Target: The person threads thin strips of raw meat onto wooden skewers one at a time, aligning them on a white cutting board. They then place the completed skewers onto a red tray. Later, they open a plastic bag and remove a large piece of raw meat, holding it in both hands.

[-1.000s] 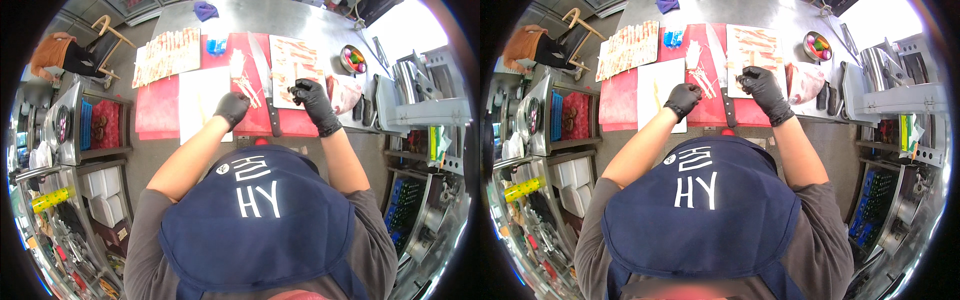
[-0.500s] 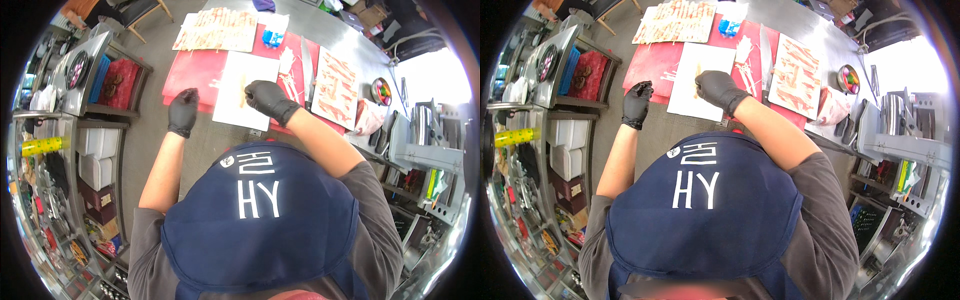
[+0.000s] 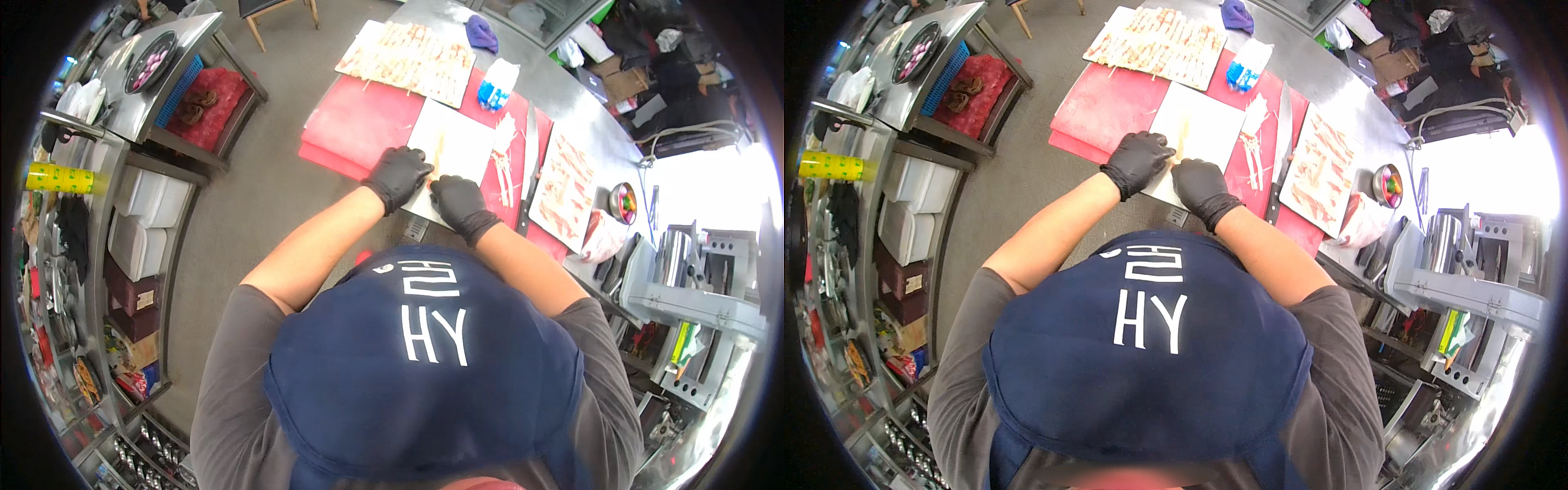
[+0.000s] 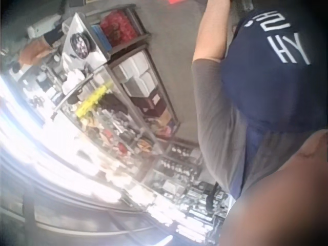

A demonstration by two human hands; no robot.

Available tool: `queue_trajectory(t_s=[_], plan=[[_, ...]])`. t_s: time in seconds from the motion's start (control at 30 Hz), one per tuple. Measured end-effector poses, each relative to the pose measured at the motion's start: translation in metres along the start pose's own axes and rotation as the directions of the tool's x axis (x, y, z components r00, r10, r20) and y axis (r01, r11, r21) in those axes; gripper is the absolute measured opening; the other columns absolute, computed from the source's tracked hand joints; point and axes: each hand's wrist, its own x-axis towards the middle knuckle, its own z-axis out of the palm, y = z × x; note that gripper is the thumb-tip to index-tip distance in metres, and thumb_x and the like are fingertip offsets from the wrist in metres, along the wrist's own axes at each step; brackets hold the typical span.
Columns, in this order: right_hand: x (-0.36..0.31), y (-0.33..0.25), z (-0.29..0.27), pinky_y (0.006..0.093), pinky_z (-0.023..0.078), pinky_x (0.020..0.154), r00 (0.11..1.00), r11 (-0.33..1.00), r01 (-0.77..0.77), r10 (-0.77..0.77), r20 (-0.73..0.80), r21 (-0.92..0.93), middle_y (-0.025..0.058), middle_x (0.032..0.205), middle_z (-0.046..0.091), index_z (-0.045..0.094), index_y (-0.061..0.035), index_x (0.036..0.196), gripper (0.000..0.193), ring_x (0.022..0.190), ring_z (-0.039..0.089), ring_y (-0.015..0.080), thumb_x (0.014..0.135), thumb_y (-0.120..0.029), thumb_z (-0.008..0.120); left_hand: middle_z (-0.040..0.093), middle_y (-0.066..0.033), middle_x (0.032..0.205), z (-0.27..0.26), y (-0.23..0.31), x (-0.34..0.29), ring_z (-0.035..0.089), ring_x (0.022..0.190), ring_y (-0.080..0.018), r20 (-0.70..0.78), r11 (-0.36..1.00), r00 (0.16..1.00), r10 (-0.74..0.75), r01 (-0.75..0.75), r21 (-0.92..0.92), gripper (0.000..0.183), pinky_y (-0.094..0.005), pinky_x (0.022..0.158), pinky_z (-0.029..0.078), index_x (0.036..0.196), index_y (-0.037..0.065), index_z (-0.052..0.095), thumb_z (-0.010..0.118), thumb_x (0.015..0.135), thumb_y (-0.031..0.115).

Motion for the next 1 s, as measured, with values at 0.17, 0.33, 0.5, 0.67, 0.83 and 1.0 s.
queue_trajectory(t_s=[0.17,0.33,0.5,0.67,0.83,1.0], plan=[[0.005,0.002,0.005,0.0414,0.052,0.068,0.994,0.999,0.052,-0.051,-0.099,0.009,0.0125,0.08,0.065,0.066,-0.0076,0.084,0.013,0.077,0.065,0.0292,0.08,-0.015,0.056,0.064,-0.0095,0.09,0.013,-0.003,0.017,0.062,0.089,-0.0287,0.103,0.999,0.995,0.0,-0.006,0.052,0.019,-0.0425,0.077,0.046,0.083,0.015,0.071,0.054,0.083,0.022],[-0.004,0.009,0.004,0.0444,0.051,0.071,0.99,0.973,0.026,0.007,-0.144,0.229,0.0147,0.081,0.064,0.066,-0.0067,0.082,0.012,0.08,0.064,0.0334,0.079,-0.015,0.058,0.064,-0.0047,0.087,0.018,-0.003,0.018,0.061,0.089,-0.0263,0.104,1.0,0.995,0.003,-0.002,-0.008,0.016,-0.0428,0.075,0.045,0.085,0.018,0.071,0.056,0.08,0.018],[-0.037,0.057,-0.006,0.0457,0.051,0.072,0.891,0.813,-0.182,0.374,-0.257,0.554,0.0154,0.088,0.065,0.067,-0.0099,0.088,0.019,0.082,0.063,0.0358,0.083,-0.024,0.056,0.064,-0.006,0.094,0.011,0.0,0.011,0.06,0.092,-0.0285,0.093,0.999,0.995,0.02,-0.016,-0.045,0.017,-0.0425,0.078,0.045,0.092,0.015,0.07,0.06,0.078,0.016],[-0.06,0.112,-0.003,0.0448,0.053,0.076,0.793,0.771,-0.608,0.602,0.094,0.19,0.0162,0.094,0.068,0.069,-0.0104,0.09,0.021,0.087,0.066,0.0338,0.081,-0.028,0.06,0.065,-0.0089,0.104,0.0,0.012,0.004,0.06,0.098,-0.0295,-0.042,0.994,0.999,0.014,-0.019,-0.112,0.019,-0.0419,0.083,0.046,0.095,0.01,0.069,0.062,0.078,0.014],[-0.046,0.117,0.02,0.0446,0.053,0.077,0.792,0.786,-0.61,0.603,0.092,0.104,0.0166,0.096,0.068,0.07,-0.0083,0.093,0.024,0.088,0.066,0.0351,0.08,-0.027,0.062,0.065,-0.0108,0.105,-0.006,0.025,0.002,0.06,0.098,-0.0305,-0.093,0.983,0.996,-0.009,-0.008,-0.185,0.021,-0.042,0.084,0.046,0.096,0.008,0.069,0.063,0.077,0.013],[-0.064,0.135,0.004,0.0373,0.052,0.069,0.77,0.556,-0.568,0.619,0.154,0.606,0.0124,0.081,0.069,0.07,-0.0031,0.088,0.018,0.077,0.066,0.0254,0.08,-0.016,0.06,0.066,-0.012,0.102,-0.008,0.031,0.0,0.061,0.095,-0.0318,-0.126,0.972,0.992,-0.011,-0.018,-0.234,0.021,-0.0432,0.081,0.047,0.096,0.007,0.068,0.064,0.076,0.011]])
